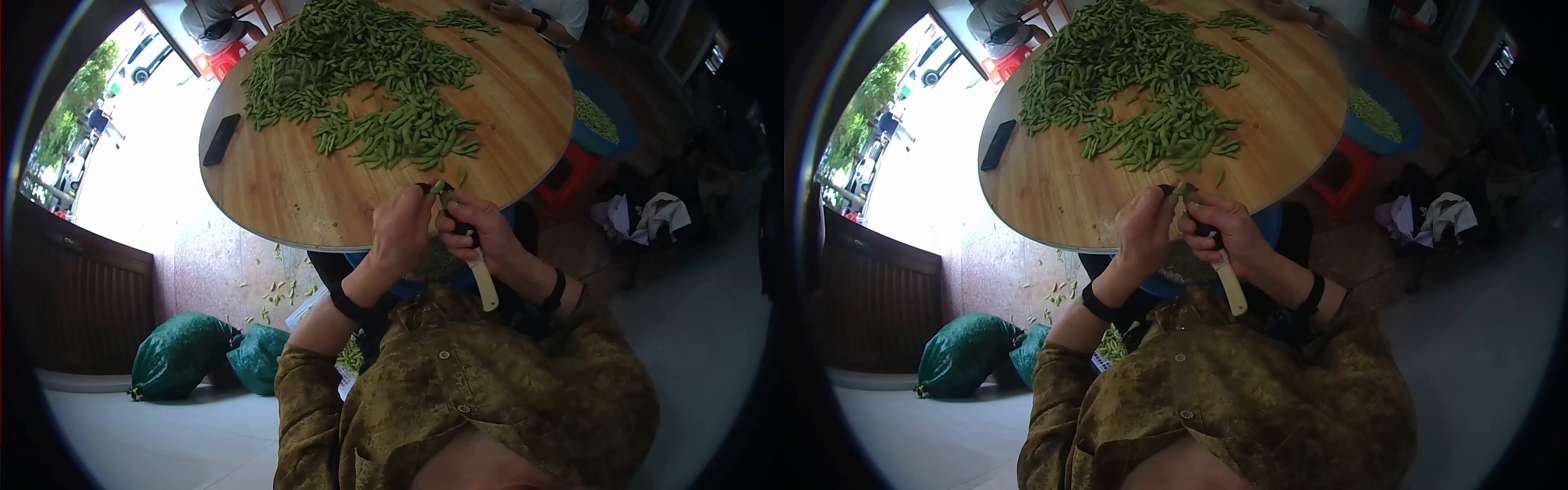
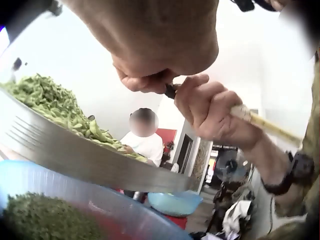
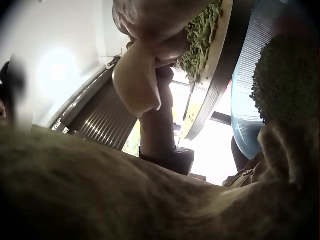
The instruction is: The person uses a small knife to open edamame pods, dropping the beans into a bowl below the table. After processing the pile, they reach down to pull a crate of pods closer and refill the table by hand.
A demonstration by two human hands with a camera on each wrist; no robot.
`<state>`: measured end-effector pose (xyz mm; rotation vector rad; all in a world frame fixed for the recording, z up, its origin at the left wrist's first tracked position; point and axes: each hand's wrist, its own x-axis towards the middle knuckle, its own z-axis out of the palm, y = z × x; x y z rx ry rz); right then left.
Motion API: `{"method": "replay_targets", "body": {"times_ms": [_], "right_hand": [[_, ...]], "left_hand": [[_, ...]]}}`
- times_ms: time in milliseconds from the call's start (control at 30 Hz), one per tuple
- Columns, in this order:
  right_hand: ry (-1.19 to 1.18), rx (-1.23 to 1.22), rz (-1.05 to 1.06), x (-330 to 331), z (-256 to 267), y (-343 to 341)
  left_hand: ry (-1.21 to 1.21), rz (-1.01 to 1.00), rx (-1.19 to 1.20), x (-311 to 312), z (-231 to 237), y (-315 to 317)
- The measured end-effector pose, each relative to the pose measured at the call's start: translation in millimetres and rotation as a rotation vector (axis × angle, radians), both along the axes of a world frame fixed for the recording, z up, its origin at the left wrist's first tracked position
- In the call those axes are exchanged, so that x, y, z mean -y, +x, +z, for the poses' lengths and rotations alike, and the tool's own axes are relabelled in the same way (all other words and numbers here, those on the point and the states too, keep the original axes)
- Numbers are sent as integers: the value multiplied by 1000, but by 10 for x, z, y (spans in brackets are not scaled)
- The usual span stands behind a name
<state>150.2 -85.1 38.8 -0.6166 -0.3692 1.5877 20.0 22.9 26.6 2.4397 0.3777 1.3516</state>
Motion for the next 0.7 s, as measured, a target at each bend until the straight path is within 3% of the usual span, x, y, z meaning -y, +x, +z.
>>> {"method": "replay_targets", "body": {"times_ms": [67, 100, 167, 200, 267, 300, 367, 400, 467, 567, 700], "right_hand": [[59, 223, -74, 0, -33, -22], [59, 223, -72, -6, -37, -12], [83, 425, -64, -24, -40, 33], [85, 425, -61, -23, -82, 61], [86, 754, -52, -26, -192, 118], [82, 753, -49, -20, -153, 104], [17, 834, -35, -14, -35, 55], [16, 833, -33, -53, -94, 55], [297, 1334, -486, -151, -263, 68], [274, 1529, -465, -130, -132, 54], [260, 1479, -391, -114, -175, 98]], "left_hand": [[-828, -96, -23, 30, 102, -24], [-829, -95, -23, 11, 118, -37], [-1507, -341, 102, -49, 147, -62], [-1505, -339, 104, -61, 117, -71], [-1645, -380, 134, -86, 19, -82], [-1649, -378, 135, -62, 14, -80], [-1336, -224, 19, 12, 11, -58], [-1338, -223, 20, 33, 7, -45], [-1215, -118, -40, 63, 3, -22], [-1074, -81, -77, 143, -5, -27], [-1072, -107, -85, 202, -69, -79]]}}
